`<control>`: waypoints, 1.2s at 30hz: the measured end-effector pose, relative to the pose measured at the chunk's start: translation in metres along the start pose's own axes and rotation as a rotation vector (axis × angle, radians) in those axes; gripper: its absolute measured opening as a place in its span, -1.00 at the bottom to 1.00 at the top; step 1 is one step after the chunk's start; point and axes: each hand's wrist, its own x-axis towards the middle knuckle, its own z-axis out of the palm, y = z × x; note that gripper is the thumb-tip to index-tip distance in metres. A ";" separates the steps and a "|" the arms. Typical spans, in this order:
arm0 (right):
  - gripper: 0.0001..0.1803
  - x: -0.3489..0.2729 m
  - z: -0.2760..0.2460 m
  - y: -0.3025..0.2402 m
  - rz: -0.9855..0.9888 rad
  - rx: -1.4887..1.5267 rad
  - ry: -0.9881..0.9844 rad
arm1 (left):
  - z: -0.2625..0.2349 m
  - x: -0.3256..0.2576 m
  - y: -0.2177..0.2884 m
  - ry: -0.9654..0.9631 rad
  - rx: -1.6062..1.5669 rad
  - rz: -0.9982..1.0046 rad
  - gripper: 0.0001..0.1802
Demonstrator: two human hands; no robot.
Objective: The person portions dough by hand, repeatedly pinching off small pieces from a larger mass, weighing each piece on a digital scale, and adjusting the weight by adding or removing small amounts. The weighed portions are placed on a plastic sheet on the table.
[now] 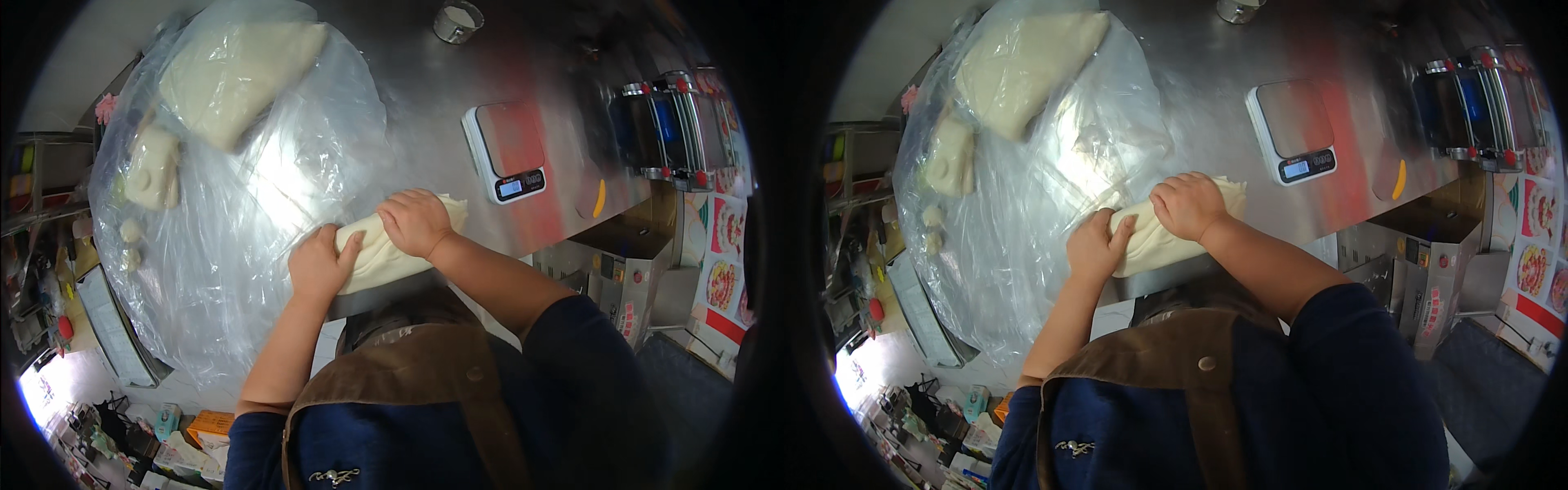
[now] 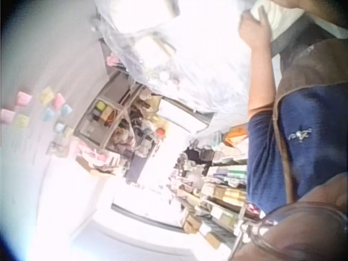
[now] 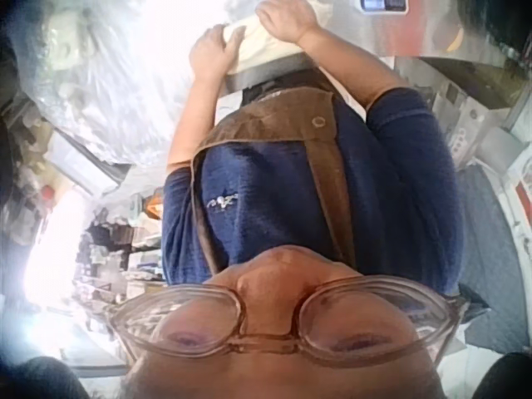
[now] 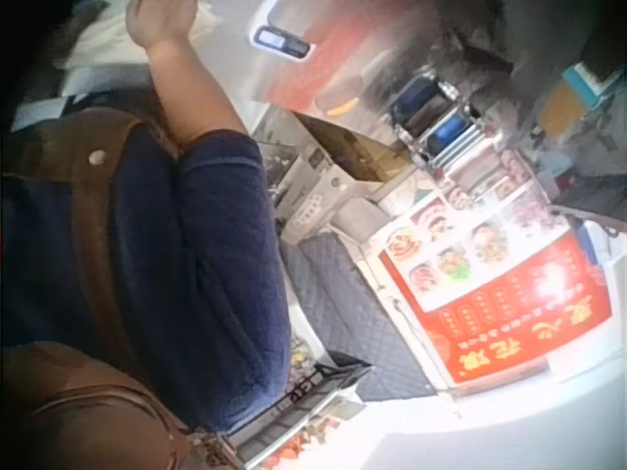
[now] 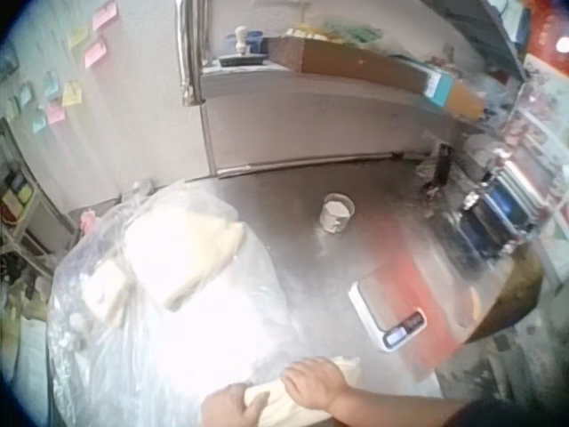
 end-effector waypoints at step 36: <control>-0.57 -0.080 -0.078 0.033 -0.154 0.078 -0.138 | 0.148 -0.057 0.120 0.953 0.214 0.381 -0.70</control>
